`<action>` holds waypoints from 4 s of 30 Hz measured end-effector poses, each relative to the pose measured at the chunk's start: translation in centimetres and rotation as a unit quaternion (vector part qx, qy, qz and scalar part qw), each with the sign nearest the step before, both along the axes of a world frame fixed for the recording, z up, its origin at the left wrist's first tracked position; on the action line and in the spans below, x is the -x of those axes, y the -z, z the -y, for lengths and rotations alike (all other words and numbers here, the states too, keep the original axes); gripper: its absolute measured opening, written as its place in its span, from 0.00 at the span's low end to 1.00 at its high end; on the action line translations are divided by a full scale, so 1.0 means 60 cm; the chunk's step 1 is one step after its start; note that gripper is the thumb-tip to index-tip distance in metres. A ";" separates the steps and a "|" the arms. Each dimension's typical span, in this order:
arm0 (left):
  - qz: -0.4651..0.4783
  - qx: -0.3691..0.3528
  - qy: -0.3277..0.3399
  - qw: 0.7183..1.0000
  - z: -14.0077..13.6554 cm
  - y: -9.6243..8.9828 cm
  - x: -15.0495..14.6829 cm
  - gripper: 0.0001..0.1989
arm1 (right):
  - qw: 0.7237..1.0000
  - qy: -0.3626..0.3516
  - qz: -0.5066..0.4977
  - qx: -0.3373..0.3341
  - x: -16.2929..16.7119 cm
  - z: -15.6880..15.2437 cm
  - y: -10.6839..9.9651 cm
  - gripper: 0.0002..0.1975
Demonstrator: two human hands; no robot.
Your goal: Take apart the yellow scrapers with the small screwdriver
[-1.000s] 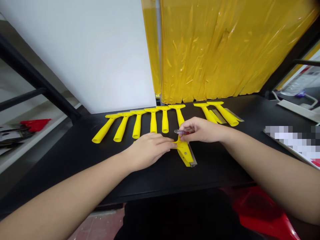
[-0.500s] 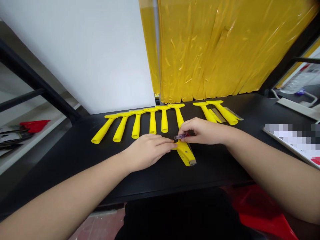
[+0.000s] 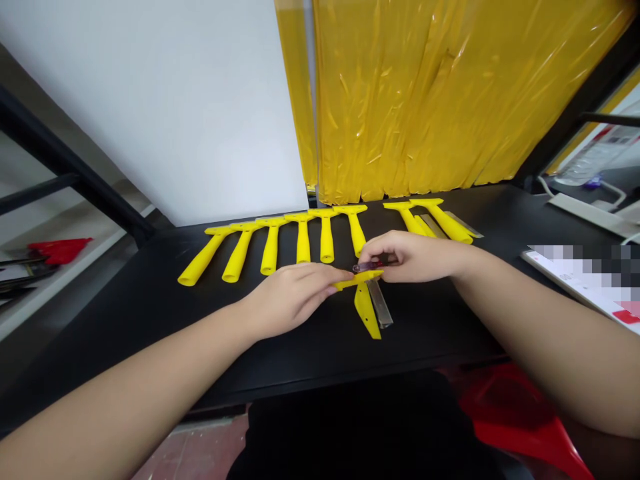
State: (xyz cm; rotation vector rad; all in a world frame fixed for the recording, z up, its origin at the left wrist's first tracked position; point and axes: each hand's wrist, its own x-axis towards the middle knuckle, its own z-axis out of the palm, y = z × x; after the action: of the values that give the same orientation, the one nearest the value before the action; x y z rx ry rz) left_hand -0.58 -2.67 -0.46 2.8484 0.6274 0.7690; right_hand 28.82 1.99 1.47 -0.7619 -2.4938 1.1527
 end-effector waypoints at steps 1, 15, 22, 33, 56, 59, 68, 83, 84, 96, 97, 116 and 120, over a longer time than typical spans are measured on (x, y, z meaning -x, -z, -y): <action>0.007 0.014 -0.008 1.000 0.000 -0.001 0.000 0.15 | 1.000 -0.002 -0.005 0.015 -0.001 0.001 -0.002 0.09; -0.013 0.187 -0.068 0.980 0.004 -0.011 -0.001 0.15 | 0.978 0.068 0.025 0.193 -0.002 -0.008 0.007 0.20; -0.015 0.265 -0.061 0.962 0.003 -0.010 0.000 0.19 | 0.958 0.144 -0.067 0.238 0.010 -0.006 0.010 0.20; -0.066 0.216 -0.061 0.972 0.007 -0.020 -0.002 0.20 | 0.963 0.151 -0.045 0.218 0.026 -0.012 0.033 0.20; 0.004 0.234 -0.115 0.965 0.013 -0.005 -0.009 0.17 | 0.970 0.070 -0.040 0.228 0.025 -0.002 0.037 0.36; 0.009 0.241 -0.127 0.962 0.012 -0.003 -0.009 0.17 | 0.971 0.076 -0.034 0.224 0.021 -0.001 0.028 0.34; 0.122 0.319 -0.204 0.917 -0.002 -0.001 0.007 0.20 | 0.976 0.204 0.055 -0.059 -0.055 -0.003 -0.012 0.12; 0.196 0.391 -0.155 0.886 -0.008 -0.002 0.007 0.18 | 0.864 0.338 0.144 -0.345 -0.047 0.131 0.083 0.17; 0.194 0.386 -0.155 0.889 -0.009 0.000 0.008 0.19 | 0.874 0.330 0.120 -0.336 -0.031 0.154 0.083 0.19; 0.128 0.282 -0.158 0.937 -0.013 0.008 0.010 0.19 | 0.873 0.319 0.151 -0.337 0.016 0.164 0.077 0.20; 0.125 0.277 -0.160 0.939 -0.012 0.007 0.010 0.20 | 0.846 0.354 0.174 -0.359 -0.001 0.150 0.076 0.20; 0.178 0.468 -0.057 0.864 0.016 -0.017 -0.008 0.18 | 0.914 0.270 0.028 -0.301 0.085 0.202 0.011 0.07; 0.191 0.480 -0.102 0.850 0.014 -0.017 -0.011 0.15 | 0.885 0.307 0.004 -0.350 0.101 0.197 0.023 0.07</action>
State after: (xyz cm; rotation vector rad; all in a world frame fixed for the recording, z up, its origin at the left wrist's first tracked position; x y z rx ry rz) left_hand 0.10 -3.53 0.58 1.6811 0.9171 0.7270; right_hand 22.77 -9.84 0.08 -1.1727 -2.1484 0.0143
